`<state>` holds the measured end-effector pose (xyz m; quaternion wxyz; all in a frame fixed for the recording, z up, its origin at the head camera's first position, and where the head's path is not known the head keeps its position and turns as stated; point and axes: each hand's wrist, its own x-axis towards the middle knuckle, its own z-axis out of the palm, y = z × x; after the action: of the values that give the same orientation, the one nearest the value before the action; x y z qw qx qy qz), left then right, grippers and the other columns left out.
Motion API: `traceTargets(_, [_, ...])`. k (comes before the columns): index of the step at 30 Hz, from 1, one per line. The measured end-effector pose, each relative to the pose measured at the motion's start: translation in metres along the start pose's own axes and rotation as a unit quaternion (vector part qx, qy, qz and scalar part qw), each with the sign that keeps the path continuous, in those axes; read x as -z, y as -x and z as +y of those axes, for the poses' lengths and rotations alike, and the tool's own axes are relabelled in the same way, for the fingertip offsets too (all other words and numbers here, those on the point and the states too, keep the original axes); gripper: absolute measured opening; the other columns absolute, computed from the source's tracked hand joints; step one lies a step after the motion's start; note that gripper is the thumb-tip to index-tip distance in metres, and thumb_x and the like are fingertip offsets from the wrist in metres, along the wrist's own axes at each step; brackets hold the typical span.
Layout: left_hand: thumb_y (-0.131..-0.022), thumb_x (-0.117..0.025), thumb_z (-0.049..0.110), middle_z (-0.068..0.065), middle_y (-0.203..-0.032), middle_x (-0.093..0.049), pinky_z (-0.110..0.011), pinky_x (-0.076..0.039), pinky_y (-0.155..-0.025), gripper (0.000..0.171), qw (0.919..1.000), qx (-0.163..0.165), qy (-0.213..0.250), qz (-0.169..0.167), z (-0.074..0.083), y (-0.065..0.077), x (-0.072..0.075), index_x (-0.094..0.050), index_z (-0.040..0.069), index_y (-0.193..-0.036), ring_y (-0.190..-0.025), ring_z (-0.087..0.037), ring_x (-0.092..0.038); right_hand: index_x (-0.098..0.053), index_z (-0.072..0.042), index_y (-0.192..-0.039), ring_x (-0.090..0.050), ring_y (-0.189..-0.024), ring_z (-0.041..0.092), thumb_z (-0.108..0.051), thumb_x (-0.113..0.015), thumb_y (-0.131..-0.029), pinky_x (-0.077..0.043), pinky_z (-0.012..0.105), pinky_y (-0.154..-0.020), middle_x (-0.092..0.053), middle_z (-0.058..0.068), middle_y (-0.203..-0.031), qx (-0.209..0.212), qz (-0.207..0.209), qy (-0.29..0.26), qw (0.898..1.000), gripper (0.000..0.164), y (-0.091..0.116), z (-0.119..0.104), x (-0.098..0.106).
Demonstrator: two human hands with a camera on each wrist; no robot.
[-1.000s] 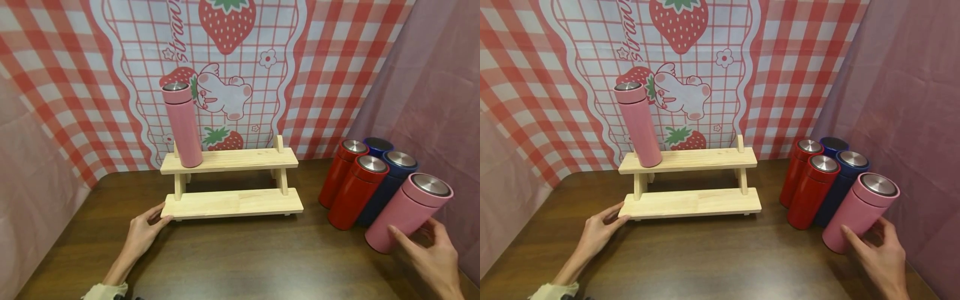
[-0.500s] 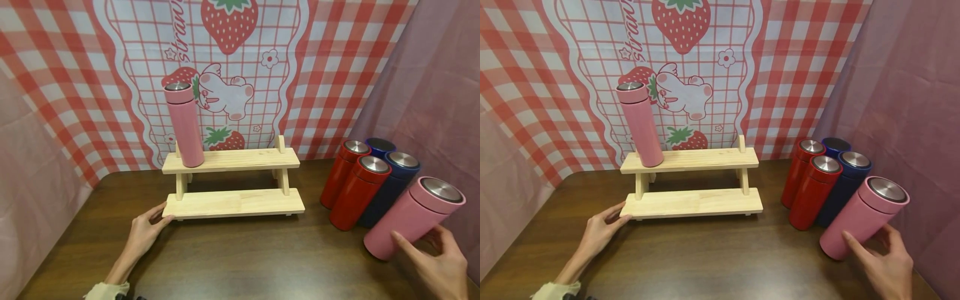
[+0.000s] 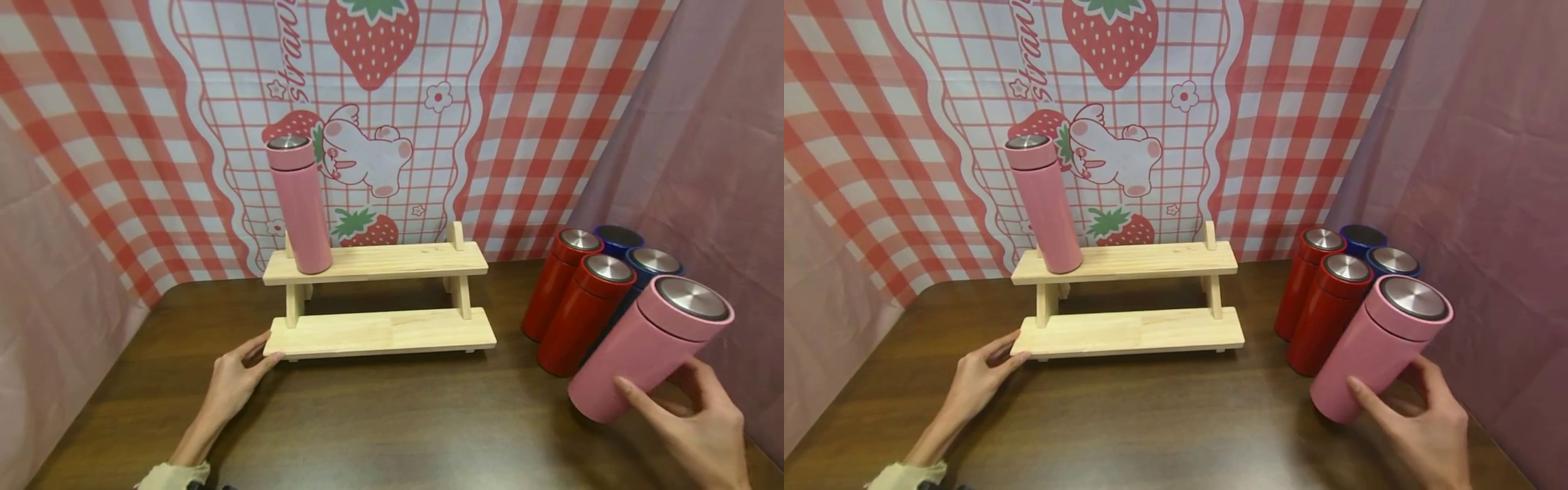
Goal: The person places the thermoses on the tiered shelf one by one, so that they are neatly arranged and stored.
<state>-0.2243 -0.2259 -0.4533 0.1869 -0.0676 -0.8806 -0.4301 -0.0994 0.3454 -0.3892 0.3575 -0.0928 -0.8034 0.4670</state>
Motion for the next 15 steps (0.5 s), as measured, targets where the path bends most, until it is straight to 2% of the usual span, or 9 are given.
traceTargets(9, [-0.092, -0.082, 0.018, -0.025, -0.124, -0.069, 0.001, -0.034, -0.083, 0.052, 1.0000, -0.001, -0.001, 0.002, 0.000, 0.000, 0.001, -0.065, -0.007, -0.134, -0.114, -0.037, -0.067, -0.061, 0.003, -0.133, -0.068, -0.091, 0.001, 0.023, -0.083, -0.069, -0.055, 0.014, -0.073, -0.071, -0.008, -0.104, 0.082, -0.060, -0.021, 0.995, 0.071, -0.004, -0.021, -0.020])
traceTargets(15, [-0.092, -0.082, 0.017, -0.026, -0.125, -0.068, 0.001, -0.037, -0.082, 0.052, 1.0000, -0.002, 0.005, 0.000, -0.002, -0.001, -0.001, -0.065, -0.008, -0.134, -0.113, -0.037, -0.067, -0.061, 0.008, -0.127, -0.067, -0.091, 0.006, 0.024, -0.085, -0.064, -0.056, 0.015, -0.071, -0.070, -0.002, -0.101, 0.121, -0.079, -0.040, 0.989, 0.070, -0.011, -0.032, -0.035])
